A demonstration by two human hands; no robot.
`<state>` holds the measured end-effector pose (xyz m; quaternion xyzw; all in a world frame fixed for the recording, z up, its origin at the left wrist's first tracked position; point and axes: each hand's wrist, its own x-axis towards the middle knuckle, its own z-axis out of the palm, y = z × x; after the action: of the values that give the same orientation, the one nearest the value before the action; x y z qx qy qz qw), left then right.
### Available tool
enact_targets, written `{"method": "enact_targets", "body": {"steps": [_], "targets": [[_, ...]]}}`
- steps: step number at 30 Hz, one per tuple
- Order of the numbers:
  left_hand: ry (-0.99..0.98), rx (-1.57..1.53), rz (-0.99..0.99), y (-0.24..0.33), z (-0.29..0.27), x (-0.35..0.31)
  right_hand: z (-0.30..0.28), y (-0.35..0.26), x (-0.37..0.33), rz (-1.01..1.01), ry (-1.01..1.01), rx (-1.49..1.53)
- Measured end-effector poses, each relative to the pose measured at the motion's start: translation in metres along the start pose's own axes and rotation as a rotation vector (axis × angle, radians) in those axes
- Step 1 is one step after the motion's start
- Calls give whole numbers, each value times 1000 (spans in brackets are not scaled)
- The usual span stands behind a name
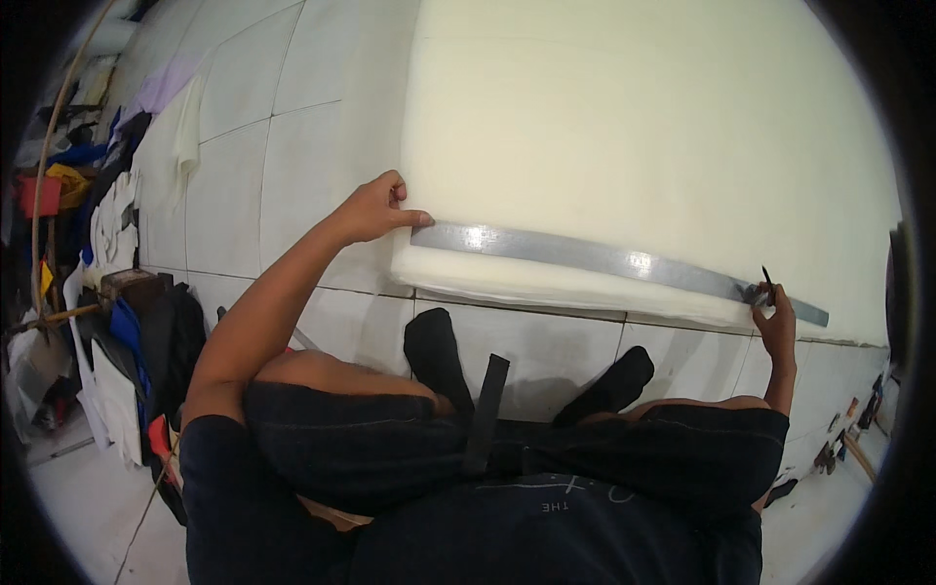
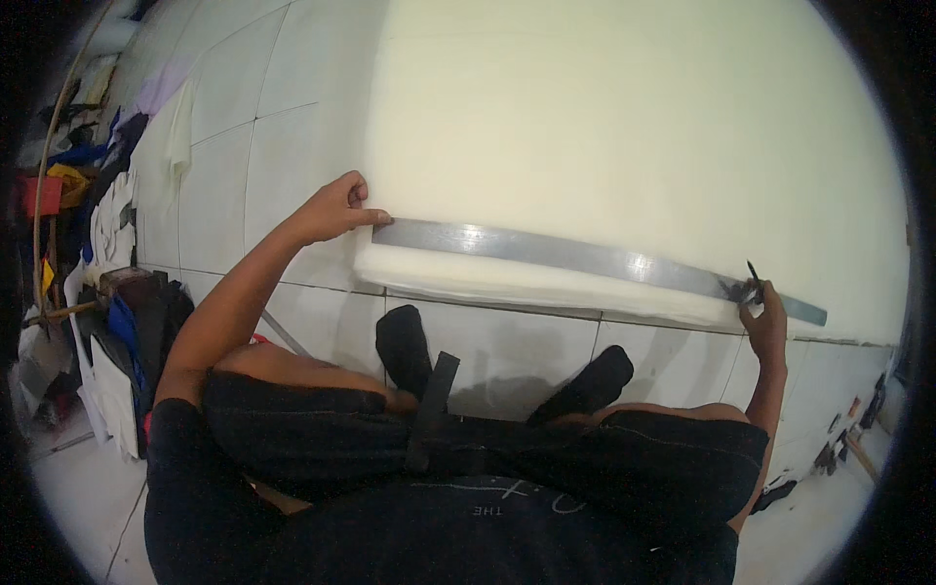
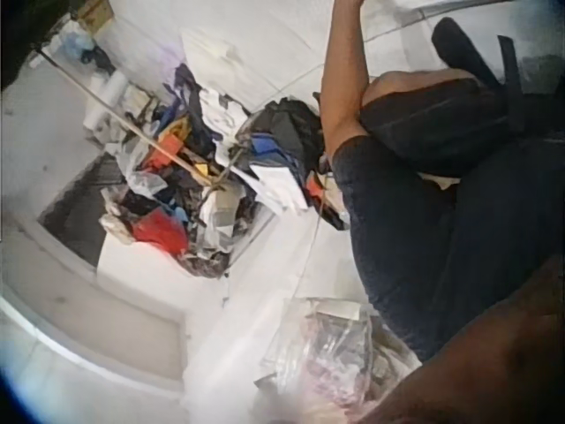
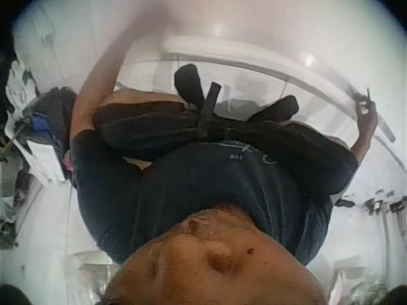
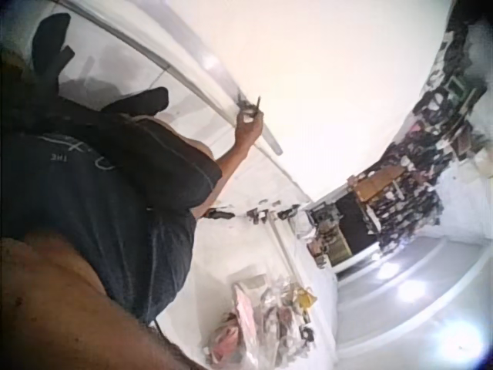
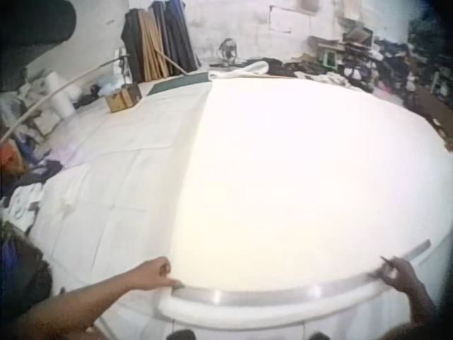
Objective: The person measures a large piece of white foam on the floor using a metal ruler and a marker, then retrieves a pair of scissors and a small handheld electric tool.
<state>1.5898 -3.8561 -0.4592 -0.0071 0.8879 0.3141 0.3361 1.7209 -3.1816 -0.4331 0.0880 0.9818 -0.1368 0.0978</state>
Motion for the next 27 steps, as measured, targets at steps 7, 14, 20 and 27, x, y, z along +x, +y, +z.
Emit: {"method": "enact_targets", "body": {"steps": [7,14,20,27], "targets": [[-132,-43,-85,5,-14,-3,3,-22,-6,-67,-12,41],[-276,-138,-211,-6,-17,-4,7,-26,-9,-42,-23,28],[-397,-134,-219,-8,-13,-6,13,-17,-15,-78,39,10],[-400,-177,-198,-19,-16,-14,23,-34,-22,-54,63,56]]}}
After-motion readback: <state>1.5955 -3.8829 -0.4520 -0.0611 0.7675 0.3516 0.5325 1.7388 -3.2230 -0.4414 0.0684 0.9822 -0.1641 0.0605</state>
